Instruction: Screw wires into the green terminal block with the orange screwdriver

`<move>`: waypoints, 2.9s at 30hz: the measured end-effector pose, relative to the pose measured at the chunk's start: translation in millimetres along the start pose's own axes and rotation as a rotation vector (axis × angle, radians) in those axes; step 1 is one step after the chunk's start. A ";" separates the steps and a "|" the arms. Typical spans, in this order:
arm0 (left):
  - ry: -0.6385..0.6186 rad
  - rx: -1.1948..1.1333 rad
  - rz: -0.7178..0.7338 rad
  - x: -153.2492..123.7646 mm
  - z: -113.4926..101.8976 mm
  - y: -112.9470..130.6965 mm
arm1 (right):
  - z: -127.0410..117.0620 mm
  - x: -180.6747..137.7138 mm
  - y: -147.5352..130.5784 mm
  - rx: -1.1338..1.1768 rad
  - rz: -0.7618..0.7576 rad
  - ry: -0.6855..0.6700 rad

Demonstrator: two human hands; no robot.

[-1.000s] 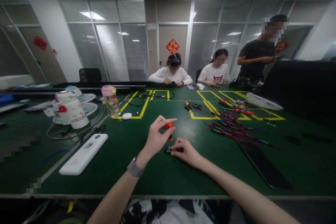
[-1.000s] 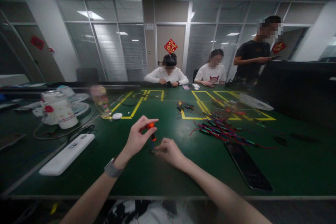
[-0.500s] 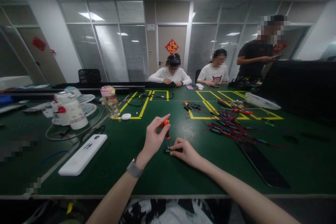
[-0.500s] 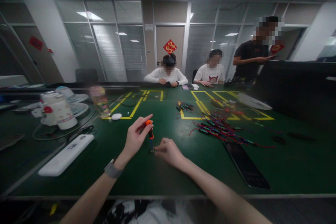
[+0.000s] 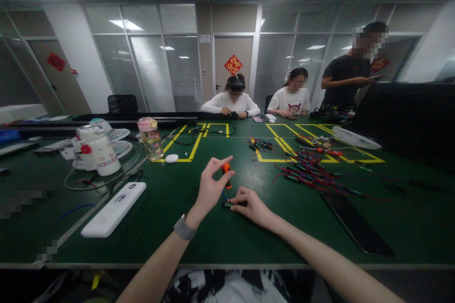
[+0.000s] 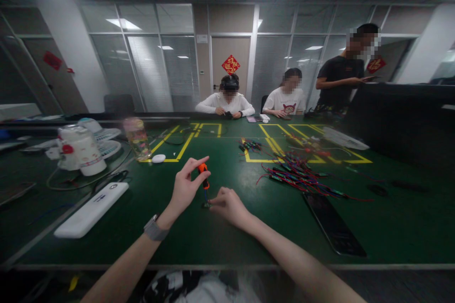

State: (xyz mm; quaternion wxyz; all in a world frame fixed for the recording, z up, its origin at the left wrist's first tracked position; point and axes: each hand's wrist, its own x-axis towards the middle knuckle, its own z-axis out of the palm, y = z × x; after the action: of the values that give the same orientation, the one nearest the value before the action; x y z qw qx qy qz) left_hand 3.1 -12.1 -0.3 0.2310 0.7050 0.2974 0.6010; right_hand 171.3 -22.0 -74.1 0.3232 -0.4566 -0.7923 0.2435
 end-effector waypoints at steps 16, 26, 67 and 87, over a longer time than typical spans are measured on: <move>-0.141 -0.111 -0.103 3.1 -8.9 -2.8 | -0.2 -0.5 -0.6 0.003 0.000 -0.002; -0.081 -0.106 -0.081 -0.2 -4.4 -3.5 | -1.2 -0.8 -1.3 0.007 0.000 -0.003; 0.048 0.143 0.080 6.1 3.5 6.0 | -0.5 -0.5 -0.2 0.033 0.014 -0.010; -0.330 -0.158 -0.137 18.7 -11.7 24.0 | -1.6 -0.9 -1.3 0.055 0.021 0.003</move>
State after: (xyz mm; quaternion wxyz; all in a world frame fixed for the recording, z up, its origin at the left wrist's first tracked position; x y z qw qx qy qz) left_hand -3.2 -16.6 31.3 0.3716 0.7516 0.2546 0.4818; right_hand 172.0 -23.3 -72.4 0.3345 -0.4563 -0.7798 0.2679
